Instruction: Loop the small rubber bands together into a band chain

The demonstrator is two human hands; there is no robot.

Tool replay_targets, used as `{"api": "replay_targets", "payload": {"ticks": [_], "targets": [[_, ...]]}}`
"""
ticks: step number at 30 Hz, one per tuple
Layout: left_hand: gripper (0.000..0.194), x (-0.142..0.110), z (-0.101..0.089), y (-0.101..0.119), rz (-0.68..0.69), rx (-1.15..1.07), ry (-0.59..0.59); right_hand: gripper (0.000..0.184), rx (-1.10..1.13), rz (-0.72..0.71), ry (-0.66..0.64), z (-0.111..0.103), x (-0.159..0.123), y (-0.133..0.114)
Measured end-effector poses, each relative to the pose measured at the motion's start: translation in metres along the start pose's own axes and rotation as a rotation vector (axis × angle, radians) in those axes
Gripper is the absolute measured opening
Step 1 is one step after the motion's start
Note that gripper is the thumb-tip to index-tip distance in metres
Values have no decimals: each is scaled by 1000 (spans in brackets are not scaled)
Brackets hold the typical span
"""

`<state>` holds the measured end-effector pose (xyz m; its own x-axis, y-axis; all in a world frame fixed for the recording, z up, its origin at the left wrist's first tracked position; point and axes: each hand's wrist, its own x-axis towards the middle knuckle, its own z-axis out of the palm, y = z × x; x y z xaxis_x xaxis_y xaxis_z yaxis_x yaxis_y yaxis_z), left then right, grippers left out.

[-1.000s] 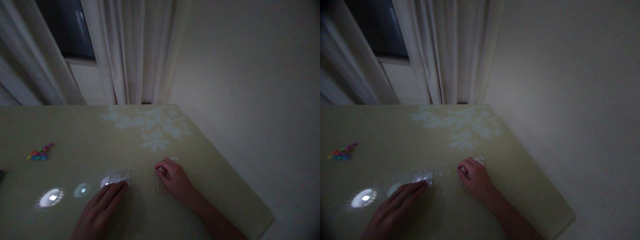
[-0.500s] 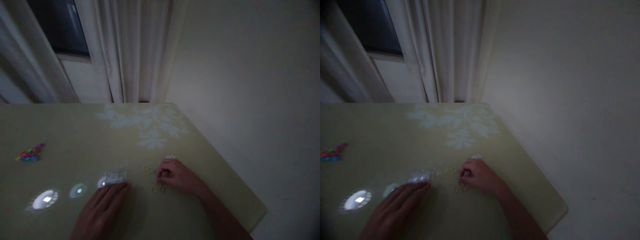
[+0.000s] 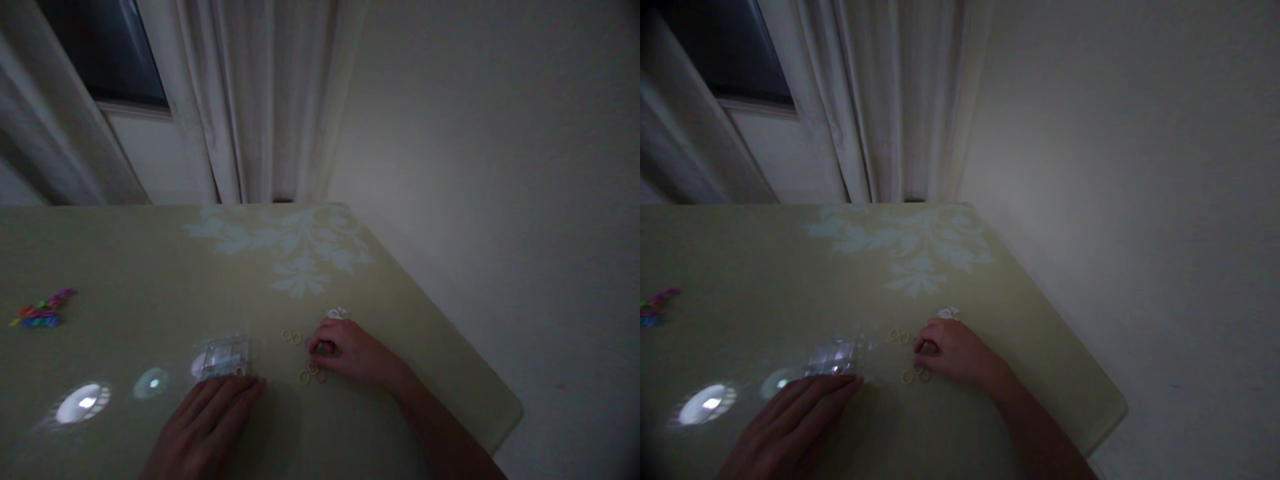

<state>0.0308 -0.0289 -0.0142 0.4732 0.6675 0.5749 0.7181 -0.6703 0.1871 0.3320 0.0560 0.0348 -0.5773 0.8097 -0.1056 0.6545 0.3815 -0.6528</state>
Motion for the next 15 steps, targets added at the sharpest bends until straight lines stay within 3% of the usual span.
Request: {"api": "replay_targets", "payload": {"ticks": [9,15], "targets": [[42,3,0,4,5,-45,-29,5,-7,-16,-44,6,2,2],[37,0,2,0,109,-51,-25,12,84,-87,84,3,2,-3]]}}
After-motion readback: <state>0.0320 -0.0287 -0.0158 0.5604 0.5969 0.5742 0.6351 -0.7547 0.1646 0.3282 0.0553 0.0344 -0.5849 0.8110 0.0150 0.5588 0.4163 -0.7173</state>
